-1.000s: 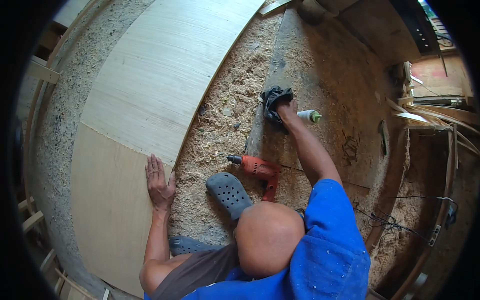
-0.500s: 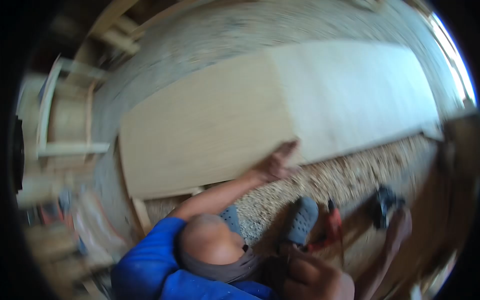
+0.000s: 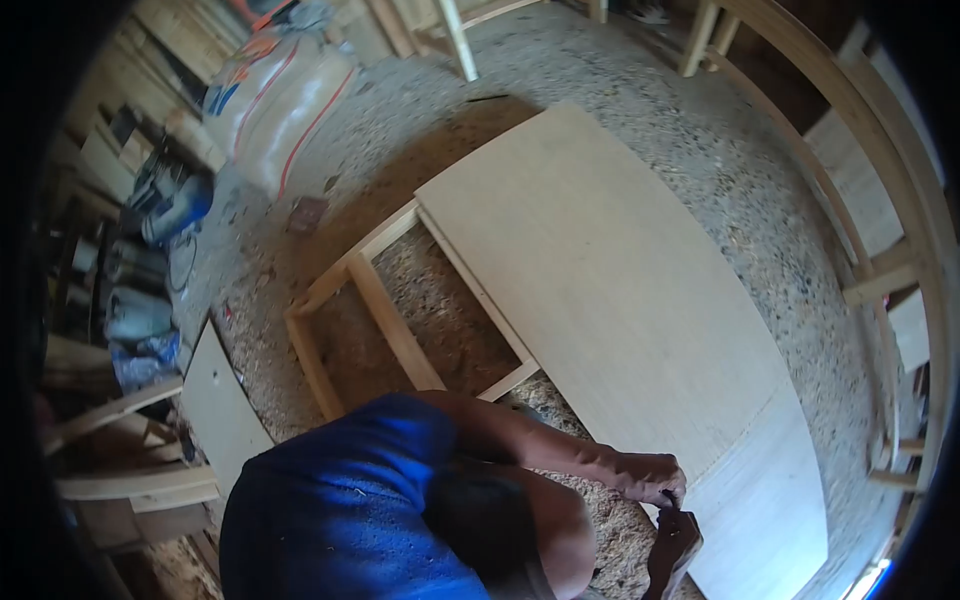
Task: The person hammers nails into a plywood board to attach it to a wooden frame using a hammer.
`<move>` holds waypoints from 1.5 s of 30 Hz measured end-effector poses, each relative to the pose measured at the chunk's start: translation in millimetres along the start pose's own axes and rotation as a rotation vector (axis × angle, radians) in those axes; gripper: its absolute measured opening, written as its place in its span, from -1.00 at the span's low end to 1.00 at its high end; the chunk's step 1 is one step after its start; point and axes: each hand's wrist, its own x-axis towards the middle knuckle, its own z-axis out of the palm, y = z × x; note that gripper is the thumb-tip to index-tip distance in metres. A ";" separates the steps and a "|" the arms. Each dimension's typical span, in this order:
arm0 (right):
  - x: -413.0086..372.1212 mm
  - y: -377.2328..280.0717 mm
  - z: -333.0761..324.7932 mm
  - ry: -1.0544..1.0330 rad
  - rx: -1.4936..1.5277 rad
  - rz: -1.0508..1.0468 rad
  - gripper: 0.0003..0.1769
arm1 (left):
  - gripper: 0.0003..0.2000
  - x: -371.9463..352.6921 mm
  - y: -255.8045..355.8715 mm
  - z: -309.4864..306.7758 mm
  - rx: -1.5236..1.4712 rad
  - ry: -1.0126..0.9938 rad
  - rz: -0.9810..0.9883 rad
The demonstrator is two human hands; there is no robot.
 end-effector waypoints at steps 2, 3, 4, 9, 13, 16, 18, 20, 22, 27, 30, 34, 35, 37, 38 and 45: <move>9.0 1.0 13.3 -0.008 -0.011 0.014 -0.82 | -0.84 -8.7 11.6 -16.9 0.247 -0.115 -0.123; 11.2 -5.0 15.6 -0.043 -0.016 0.009 -0.81 | -0.89 -15.2 14.1 -22.9 0.375 -0.179 -0.047; 12.2 1.9 20.7 -0.076 -0.002 0.005 -0.78 | -0.90 -23.6 21.3 -26.7 0.356 -0.134 -0.033; -2.7 9.5 31.5 -0.150 0.072 0.108 -0.72 | -0.83 -58.8 11.8 -33.9 0.126 0.063 -0.204; -46.7 47.4 35.5 -0.292 -0.105 0.113 -0.68 | -0.91 -80.5 -0.7 -75.2 0.171 0.255 -0.274; -50.0 32.2 43.5 -0.339 -0.115 0.227 -0.67 | -0.90 -108.8 9.3 -126.8 0.334 0.405 -0.375; -39.2 25.3 46.5 -0.353 -0.115 0.238 -0.67 | -0.88 -127.5 -25.5 -148.8 0.628 0.611 -0.027; -26.8 20.3 47.7 -0.372 -0.111 0.230 -0.67 | -0.76 -135.5 -11.3 -158.6 0.694 0.547 -0.208; -15.4 18.0 46.9 -0.384 -0.117 0.218 -0.67 | -0.62 -132.4 -14.8 -156.2 0.821 0.533 -0.108; -11.0 23.8 22.6 -0.361 -0.087 0.230 -0.66 | -0.09 -121.0 -37.3 -117.9 0.846 0.068 -0.078; -59.4 6.2 6.7 -0.279 -0.015 0.355 -0.66 | 0.15 -112.2 -75.3 -70.8 0.659 -0.107 -0.107; -164.7 4.7 28.0 -0.120 0.083 0.539 -0.66 | 0.00 -75.2 -68.3 -59.7 0.875 -0.301 -0.112; -198.9 5.9 34.5 -0.033 0.116 0.605 -0.66 | -0.04 -53.7 -68.2 -55.9 0.958 -0.411 -0.058; -258.4 1.6 59.3 0.156 0.182 0.761 -0.65 | -0.08 -27.9 -62.4 -39.7 1.168 -0.570 0.031; -288.1 -5.9 77.0 0.232 0.211 0.852 -0.65 | -0.11 -26.4 -72.8 -36.6 1.179 -0.610 0.077; -382.0 -91.9 215.3 -0.101 0.455 1.447 -0.65 | -0.16 -31.4 -86.6 -31.5 1.165 -0.665 0.191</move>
